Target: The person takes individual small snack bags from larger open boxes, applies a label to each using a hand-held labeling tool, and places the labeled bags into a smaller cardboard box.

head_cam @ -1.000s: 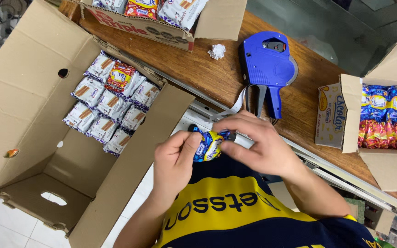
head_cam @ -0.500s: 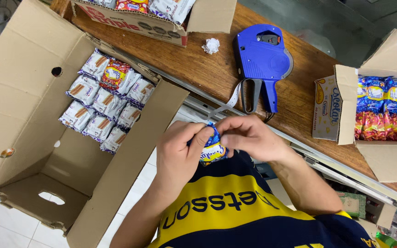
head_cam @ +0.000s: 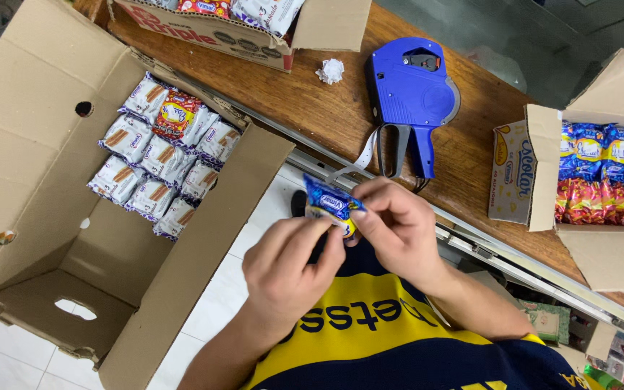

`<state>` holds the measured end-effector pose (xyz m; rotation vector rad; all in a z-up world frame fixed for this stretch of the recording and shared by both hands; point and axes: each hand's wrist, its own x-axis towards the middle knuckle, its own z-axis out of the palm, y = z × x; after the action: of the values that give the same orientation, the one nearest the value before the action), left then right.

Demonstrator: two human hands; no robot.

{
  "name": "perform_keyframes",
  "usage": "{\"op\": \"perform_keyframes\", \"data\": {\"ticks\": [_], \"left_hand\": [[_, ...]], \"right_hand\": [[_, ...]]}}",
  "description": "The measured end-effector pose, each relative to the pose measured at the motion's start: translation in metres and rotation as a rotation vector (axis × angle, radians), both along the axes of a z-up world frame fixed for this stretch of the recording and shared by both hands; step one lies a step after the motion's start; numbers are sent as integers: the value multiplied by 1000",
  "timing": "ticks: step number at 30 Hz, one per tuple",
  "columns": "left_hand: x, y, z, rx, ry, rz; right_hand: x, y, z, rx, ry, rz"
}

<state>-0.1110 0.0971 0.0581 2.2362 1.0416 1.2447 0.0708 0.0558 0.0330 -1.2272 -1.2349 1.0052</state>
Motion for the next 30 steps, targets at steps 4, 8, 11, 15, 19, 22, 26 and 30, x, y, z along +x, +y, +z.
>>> {"op": "perform_keyframes", "data": {"ticks": [4, 8, 11, 15, 19, 22, 26, 30], "left_hand": [[3, -1, -4, 45, -8, 58], [5, -2, 1, 67, -34, 56], [6, -4, -1, 53, -31, 51], [9, -3, 6, 33, -34, 64], [9, -4, 7, 25, 23, 95], [8, -3, 3, 31, 82, 70], [7, -2, -8, -98, 46, -24], [11, 3, -29, -234, -269, -59]], "right_hand": [[-3, 1, 3, 150, -217, -51], [-4, 3, -3, 322, -406, -84], [-5, 2, -4, 381, -458, -82], [-3, 1, -11, 469, -539, -86], [-3, -1, -16, 506, -626, -107], [-2, -1, -20, 518, -626, -107], [-2, -1, -24, 509, -594, -97], [-8, 11, -24, 566, -403, -190]]}}
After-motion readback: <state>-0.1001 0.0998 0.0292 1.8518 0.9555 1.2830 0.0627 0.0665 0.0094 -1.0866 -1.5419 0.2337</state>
